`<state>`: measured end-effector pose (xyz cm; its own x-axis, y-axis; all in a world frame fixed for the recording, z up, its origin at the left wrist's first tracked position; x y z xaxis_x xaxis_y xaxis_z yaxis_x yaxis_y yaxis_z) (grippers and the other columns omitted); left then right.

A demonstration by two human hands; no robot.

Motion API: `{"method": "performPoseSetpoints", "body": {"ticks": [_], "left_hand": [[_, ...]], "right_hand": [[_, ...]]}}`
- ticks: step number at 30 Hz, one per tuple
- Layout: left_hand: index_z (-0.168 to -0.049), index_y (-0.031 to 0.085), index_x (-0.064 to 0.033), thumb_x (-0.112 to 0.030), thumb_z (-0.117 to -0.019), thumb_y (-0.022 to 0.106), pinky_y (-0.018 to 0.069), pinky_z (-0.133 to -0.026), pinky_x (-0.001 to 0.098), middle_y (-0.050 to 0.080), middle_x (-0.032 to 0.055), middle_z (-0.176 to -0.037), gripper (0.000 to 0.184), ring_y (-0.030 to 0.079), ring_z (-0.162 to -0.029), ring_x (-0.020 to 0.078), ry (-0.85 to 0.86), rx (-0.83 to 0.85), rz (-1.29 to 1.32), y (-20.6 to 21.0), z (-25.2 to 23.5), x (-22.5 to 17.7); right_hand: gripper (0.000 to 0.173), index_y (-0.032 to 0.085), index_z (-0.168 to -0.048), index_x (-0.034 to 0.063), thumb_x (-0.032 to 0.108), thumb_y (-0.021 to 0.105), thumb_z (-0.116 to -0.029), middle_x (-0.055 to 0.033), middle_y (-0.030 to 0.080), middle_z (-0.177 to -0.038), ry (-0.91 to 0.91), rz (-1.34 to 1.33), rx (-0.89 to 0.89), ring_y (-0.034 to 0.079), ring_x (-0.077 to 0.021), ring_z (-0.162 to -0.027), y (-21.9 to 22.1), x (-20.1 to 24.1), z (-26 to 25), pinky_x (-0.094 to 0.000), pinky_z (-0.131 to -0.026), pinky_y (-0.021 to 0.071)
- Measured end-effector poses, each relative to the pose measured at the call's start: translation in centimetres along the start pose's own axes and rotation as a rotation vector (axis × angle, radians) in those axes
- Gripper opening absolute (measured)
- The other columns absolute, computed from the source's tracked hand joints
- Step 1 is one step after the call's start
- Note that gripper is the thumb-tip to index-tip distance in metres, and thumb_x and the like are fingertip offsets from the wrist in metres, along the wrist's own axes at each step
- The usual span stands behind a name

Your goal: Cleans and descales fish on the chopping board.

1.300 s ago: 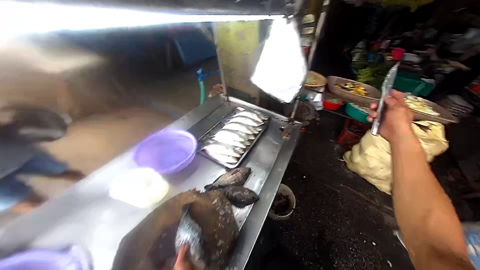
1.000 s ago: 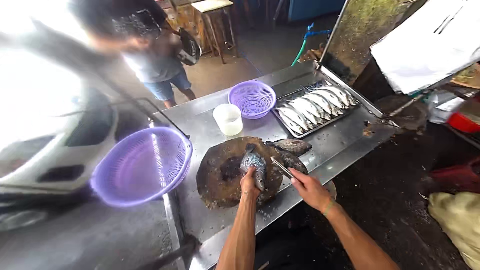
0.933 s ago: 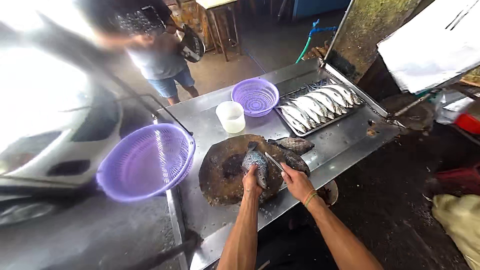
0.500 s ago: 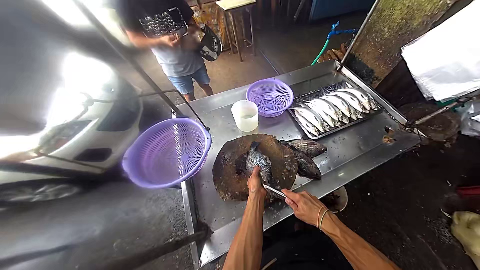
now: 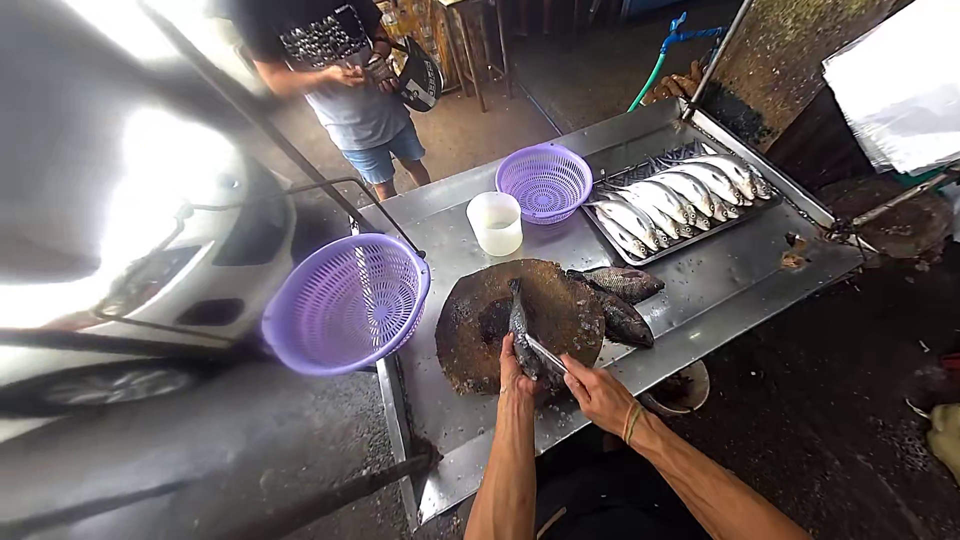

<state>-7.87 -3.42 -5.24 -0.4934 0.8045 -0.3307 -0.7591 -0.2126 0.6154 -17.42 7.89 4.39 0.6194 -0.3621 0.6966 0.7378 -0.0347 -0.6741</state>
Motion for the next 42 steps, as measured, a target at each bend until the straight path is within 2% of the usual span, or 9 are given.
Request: {"method": "performPoseSetpoints", "body": {"ticks": [7, 11, 16, 20, 28, 32, 36, 39, 42], "left_hand": [[-0.106, 0.057, -0.011, -0.056, -0.1044, 0.033, 0.0577, -0.057, 0.0399, 0.066, 0.0094, -0.08, 0.051, 0.067, -0.067, 0.0217, 0.013, 0.066, 0.062, 0.6, -0.1, -0.8], [-0.105, 0.057, -0.0065, -0.056, -0.1057, 0.031, 0.0573, -0.053, 0.0399, 0.066, 0.0133, -0.077, 0.056, 0.067, -0.062, 0.0253, 0.025, 0.042, -0.013, -1.1, -0.6, -2.1], [-0.114, 0.058, -0.011, -0.041, -0.1076, 0.041, 0.0585, -0.059, 0.0402, 0.067, 0.0097, -0.087, 0.035, 0.068, -0.072, 0.0207, 0.132, -0.066, -0.091, 0.3, 0.1, -1.9], [-0.121, 0.059, -0.0059, -0.029, -0.1064, 0.051, 0.0599, -0.069, 0.0414, 0.069, 0.012, -0.096, 0.028, 0.07, -0.081, 0.0211, 0.224, -0.132, -0.204, 0.0, -0.5, -2.7], [-0.131, 0.057, 0.0008, -0.029, -0.0993, 0.068, 0.0593, -0.079, 0.0451, 0.07, 0.0187, -0.106, 0.044, 0.07, -0.091, 0.0254, 0.318, -0.312, -0.385, -0.6, -1.3, -2.5], [-0.126, 0.056, 0.0022, -0.023, -0.1014, 0.064, 0.0595, -0.077, 0.0469, 0.069, 0.0198, -0.103, 0.036, 0.069, -0.088, 0.0274, 0.269, -0.226, -0.291, -0.3, -2.2, -1.9], [-0.117, 0.056, -0.0082, -0.043, -0.1084, 0.036, 0.0575, -0.063, 0.0393, 0.067, 0.0127, -0.093, 0.041, 0.067, -0.075, 0.0225, 0.041, -0.008, -0.105, 0.3, -1.4, -0.6], [-0.108, 0.057, -0.0054, -0.059, -0.1064, 0.021, 0.0558, -0.053, 0.0329, 0.066, 0.0138, -0.082, 0.065, 0.066, -0.063, 0.0222, -0.081, 0.019, 0.003, -2.5, 0.7, -0.1], [-0.128, 0.052, -0.0006, -0.048, -0.112, 0.021, 0.059, -0.06, 0.0396, 0.07, 0.0223, -0.091, 0.059, 0.07, -0.071, 0.0295, -0.016, -0.221, -0.346, -6.5, 5.2, -1.8]], "right_hand": [[0.047, 0.055, -0.146, 0.0037, 0.027, 0.041, -0.1085, -0.0195, 0.073, -0.113, -0.027, -0.215, -0.075, 0.073, -0.0303, -0.101, 0.9, 1.0, -1.6, -0.049, -0.096, 0.0555], [0.048, 0.054, -0.15, 0.0159, 0.034, 0.038, -0.1085, -0.0146, 0.075, -0.112, -0.023, -0.044, 0.127, 0.073, -0.0296, -0.1, 1.0, 0.0, 0.2, -0.0517, -0.094, 0.0557], [0.049, 0.052, -0.149, 0.004, 0.028, 0.041, -0.1085, -0.0195, 0.075, -0.107, 0.057, -0.118, -0.127, 0.074, -0.0335, -0.094, 2.2, -0.2, -0.2, -0.0519, -0.09, 0.0579], [0.05, 0.049, -0.154, 0.0237, 0.039, 0.035, -0.1083, -0.015, 0.074, -0.107, 0.148, 0.177, 0.044, 0.073, -0.035, -0.095, -0.3, -1.0, 1.4, -0.0566, -0.084, 0.0577], [0.05, 0.043, -0.157, 0.0284, 0.038, 0.036, -0.1085, -0.0165, 0.073, -0.112, 0.218, 0.256, 0.293, 0.071, -0.0383, -0.103, 1.0, 0.0, 2.0, -0.0607, -0.087, 0.0554], [0.048, 0.053, -0.151, 0.0188, 0.035, 0.04, -0.1082, -0.0136, 0.074, -0.116, 0.165, -0.013, 0.086, 0.072, -0.0284, -0.103, -3.6, -1.4, 0.5, -0.052, -0.096, 0.0543], [0.048, 0.053, -0.149, 0.0096, 0.032, 0.042, -0.1081, -0.0058, 0.061, -0.077, 0.181, -0.355, -0.096, 0.054, -0.0151, -0.057, -4.0, -5.3, 1.2, -0.0356, -0.057, 0.0513], [0.048, 0.052, -0.151, 0.012, 0.033, 0.042, -0.1089, -0.0135, 0.071, -0.095, 0.268, -0.268, -0.092, 0.066, -0.0228, -0.075, -2.3, -9.7, 2.9, -0.0453, -0.079, 0.0565], [0.047, 0.05, -0.152, 0.0119, 0.031, 0.042, -0.1096, -0.0151, 0.07, -0.095, 0.37, -0.266, -0.078, 0.066, -0.0252, -0.074, -0.5, -13.4, 5.7, -0.048, -0.078, 0.0559]]}}
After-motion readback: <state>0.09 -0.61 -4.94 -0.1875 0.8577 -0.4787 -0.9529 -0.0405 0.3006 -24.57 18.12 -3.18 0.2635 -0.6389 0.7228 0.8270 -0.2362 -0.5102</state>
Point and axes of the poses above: each hand's wrist, its own z-axis away from the middle knuckle, its own y-axis out of the palm, x = y × z, the point moved 9 cm from there along -z, towards the middle knuckle
